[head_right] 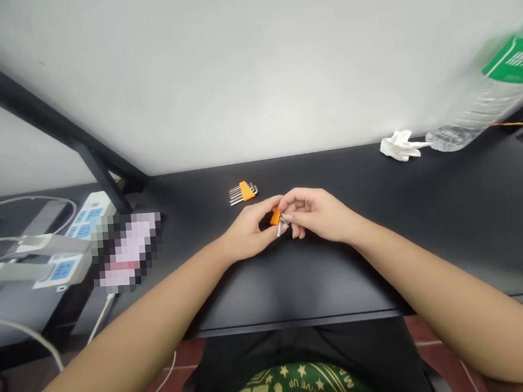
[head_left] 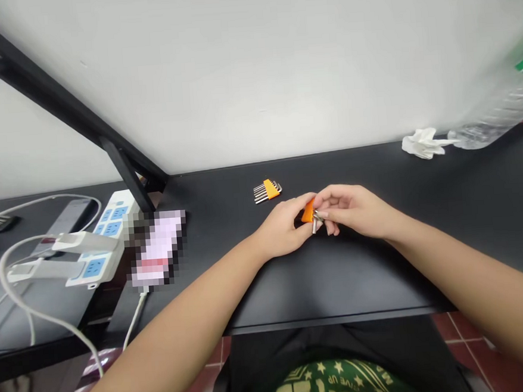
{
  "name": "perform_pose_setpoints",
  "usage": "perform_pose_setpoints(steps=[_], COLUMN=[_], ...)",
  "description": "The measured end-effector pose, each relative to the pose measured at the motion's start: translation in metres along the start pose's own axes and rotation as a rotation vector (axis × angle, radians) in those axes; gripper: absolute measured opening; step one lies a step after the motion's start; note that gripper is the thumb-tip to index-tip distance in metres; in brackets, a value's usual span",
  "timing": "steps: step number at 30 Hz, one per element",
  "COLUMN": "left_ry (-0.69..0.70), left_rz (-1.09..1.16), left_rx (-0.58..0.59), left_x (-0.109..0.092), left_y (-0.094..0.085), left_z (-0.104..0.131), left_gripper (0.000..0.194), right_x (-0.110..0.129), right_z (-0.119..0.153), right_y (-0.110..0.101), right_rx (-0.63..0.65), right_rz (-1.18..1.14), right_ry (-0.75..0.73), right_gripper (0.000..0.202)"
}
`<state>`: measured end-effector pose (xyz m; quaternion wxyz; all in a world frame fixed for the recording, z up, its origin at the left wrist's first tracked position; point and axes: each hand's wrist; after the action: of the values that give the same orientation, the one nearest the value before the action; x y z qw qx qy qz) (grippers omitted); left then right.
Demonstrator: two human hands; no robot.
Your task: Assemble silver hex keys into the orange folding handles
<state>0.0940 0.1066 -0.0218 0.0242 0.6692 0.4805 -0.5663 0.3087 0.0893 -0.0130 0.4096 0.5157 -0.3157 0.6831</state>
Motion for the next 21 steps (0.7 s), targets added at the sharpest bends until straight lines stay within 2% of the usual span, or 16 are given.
perform_pose_setpoints(steps=[6,9,11,13,16,18,21], left_ry=[-0.014,-0.035,-0.057,-0.085,-0.107,-0.102,-0.093], left_rz=[-0.008,-0.033,-0.064,-0.095,-0.120,-0.129,-0.165], left_rx=[-0.035,-0.042,-0.072,-0.125,-0.152,-0.132,-0.125], left_x=[0.000,0.003,0.007,0.010,0.012,0.012,0.011], left_y=[0.001,0.001,0.002,0.002,0.004,0.004,0.005], left_z=[0.002,0.002,0.003,0.003,0.004,0.005,0.005], left_gripper=[0.027,0.026,0.032,0.040,0.042,0.041,0.040], right_x=[-0.001,0.000,0.003,0.008,0.011,0.009,0.002], right_z=[-0.003,-0.002,0.001,0.004,0.006,0.006,0.002], right_y=[-0.003,-0.004,-0.008,-0.017,-0.041,-0.059,-0.076], right_rx=[0.017,0.020,-0.015,-0.099,-0.335,-0.431,-0.418], right_rz=[-0.019,0.103,0.282,0.536,0.957,1.135,1.254], right_ry=[0.067,0.072,0.054,-0.026,-0.211,-0.167,-0.051], right_gripper=[0.028,0.025,0.023,0.022,0.022,0.023,0.024])
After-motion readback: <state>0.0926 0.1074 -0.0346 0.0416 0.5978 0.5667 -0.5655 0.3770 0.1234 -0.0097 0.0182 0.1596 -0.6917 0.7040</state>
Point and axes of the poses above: each hand's wrist, its own z-axis away from the middle knuckle, its own y-axis out of the palm, x = y × z, and after that the axes turned 11 degrees about y, right-handed
